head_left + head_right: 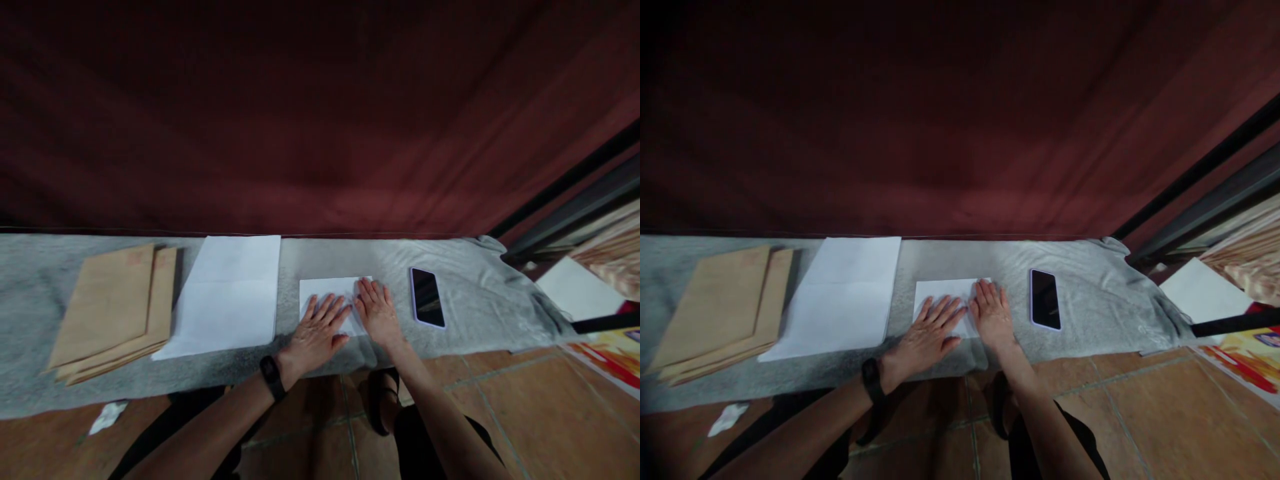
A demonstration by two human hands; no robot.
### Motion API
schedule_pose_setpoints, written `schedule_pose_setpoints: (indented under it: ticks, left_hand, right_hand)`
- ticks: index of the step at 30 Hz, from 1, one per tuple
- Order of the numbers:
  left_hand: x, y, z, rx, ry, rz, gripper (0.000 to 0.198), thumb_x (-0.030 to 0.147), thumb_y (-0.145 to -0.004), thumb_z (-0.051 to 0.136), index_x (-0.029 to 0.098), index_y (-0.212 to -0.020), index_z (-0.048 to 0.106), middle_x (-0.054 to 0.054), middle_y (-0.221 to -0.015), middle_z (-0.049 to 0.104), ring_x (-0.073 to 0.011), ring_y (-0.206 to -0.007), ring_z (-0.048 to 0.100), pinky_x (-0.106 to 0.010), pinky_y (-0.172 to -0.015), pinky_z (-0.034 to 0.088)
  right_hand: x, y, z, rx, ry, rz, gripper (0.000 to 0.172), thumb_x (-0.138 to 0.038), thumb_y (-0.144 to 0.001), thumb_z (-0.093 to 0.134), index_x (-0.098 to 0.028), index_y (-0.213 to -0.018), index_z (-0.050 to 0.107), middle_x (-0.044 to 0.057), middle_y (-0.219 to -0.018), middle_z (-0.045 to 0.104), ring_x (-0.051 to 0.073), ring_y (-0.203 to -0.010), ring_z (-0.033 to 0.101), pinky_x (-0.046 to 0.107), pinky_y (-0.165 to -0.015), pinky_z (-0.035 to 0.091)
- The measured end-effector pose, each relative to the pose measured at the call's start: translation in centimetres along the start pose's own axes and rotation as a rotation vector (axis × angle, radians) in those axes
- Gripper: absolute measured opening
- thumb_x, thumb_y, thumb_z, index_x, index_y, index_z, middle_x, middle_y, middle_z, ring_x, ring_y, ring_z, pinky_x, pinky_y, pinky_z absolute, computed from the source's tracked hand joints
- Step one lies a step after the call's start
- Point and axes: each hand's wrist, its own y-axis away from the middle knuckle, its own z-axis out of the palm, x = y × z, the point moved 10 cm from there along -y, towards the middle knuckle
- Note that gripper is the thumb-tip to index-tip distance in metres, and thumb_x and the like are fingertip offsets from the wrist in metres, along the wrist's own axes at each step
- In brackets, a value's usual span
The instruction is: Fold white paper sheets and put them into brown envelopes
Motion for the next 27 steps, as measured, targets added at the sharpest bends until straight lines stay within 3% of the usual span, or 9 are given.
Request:
schedule_pose_setpoints:
  ticks: [4, 7, 13, 18, 24, 27]
  left_hand:
    - [1.3, 0.0, 0.7, -0.054, 0.07, 0.057, 0.046, 0.034, -0.097, 0.048, 0.016, -0.139, 0.05, -0.015, -0.145, 0.053, -0.0266, -0.14, 0.041, -0.046, -0.12, 0.022]
    - [2.2, 0.3, 1.0, -0.067, 0.118, 0.101, 0.044, 0.033, -0.095, 0.051, 0.013, -0.134, 0.055, -0.017, -0.142, 0.055, -0.0275, -0.138, 0.044, -0.044, -0.119, 0.026]
    - [3.5, 1.0, 0.6, -0.069, 0.169, 0.181, 0.065, 0.046, -0.088, 0.063, 0.014, -0.142, 0.046, -0.015, -0.15, 0.047, -0.0266, -0.145, 0.033, -0.042, -0.122, 0.019]
    - [4.0, 1.5, 0.6, -0.119, 0.162, 0.232, 0.069, 0.052, -0.089, 0.059, 0.017, -0.146, 0.043, -0.013, -0.152, 0.045, -0.0267, -0.145, 0.032, -0.042, -0.122, 0.017]
    - [4.3, 2.1, 0.6, -0.128, 0.134, 0.272, 0.076, 0.056, -0.091, 0.054, 0.015, -0.151, 0.032, -0.012, -0.155, 0.04, -0.0245, -0.147, 0.028, -0.041, -0.122, 0.012]
    - [4.5, 2.2, 0.5, -0.126, 0.11, 0.288, 0.077, 0.057, -0.091, 0.054, 0.014, -0.152, 0.031, -0.012, -0.158, 0.034, -0.0241, -0.149, 0.025, -0.04, -0.123, 0.011]
  right_hand:
    - [-3.8, -0.1, 1.5, -0.204, -0.188, -0.178, 0.048, -0.044, -0.104, 0.031, -0.025, -0.142, 0.051, 0.005, -0.151, 0.046, 0.02, -0.144, 0.035, 0.046, -0.122, 0.018]
    - [-4.8, -0.1, 2.2, -0.264, -0.241, -0.183, 0.048, -0.046, -0.104, 0.028, -0.026, -0.141, 0.052, 0.003, -0.152, 0.045, 0.019, -0.145, 0.034, 0.046, -0.123, 0.018]
    - [-3.9, -1.0, 3.0, -0.234, -0.108, -0.139, 0.048, -0.044, -0.103, 0.029, -0.029, -0.148, 0.043, 0.0, -0.157, 0.037, 0.019, -0.147, 0.028, 0.047, -0.123, 0.015]
    - [-3.1, -1.6, 3.2, -0.197, -0.037, -0.104, 0.05, -0.043, -0.103, 0.028, -0.027, -0.149, 0.041, 0.001, -0.158, 0.034, 0.02, -0.148, 0.026, 0.048, -0.122, 0.015]
    - [-0.9, -1.1, 2.0, -0.086, 0.066, -0.031, 0.053, -0.04, -0.1, 0.035, -0.02, -0.148, 0.042, 0.008, -0.158, 0.034, 0.027, -0.148, 0.025, 0.051, -0.12, 0.019]
    - [0.8, -0.6, 0.6, -0.02, 0.149, 0.041, 0.056, -0.039, -0.098, 0.037, -0.013, -0.147, 0.042, 0.014, -0.155, 0.038, 0.032, -0.144, 0.031, 0.052, -0.116, 0.027]
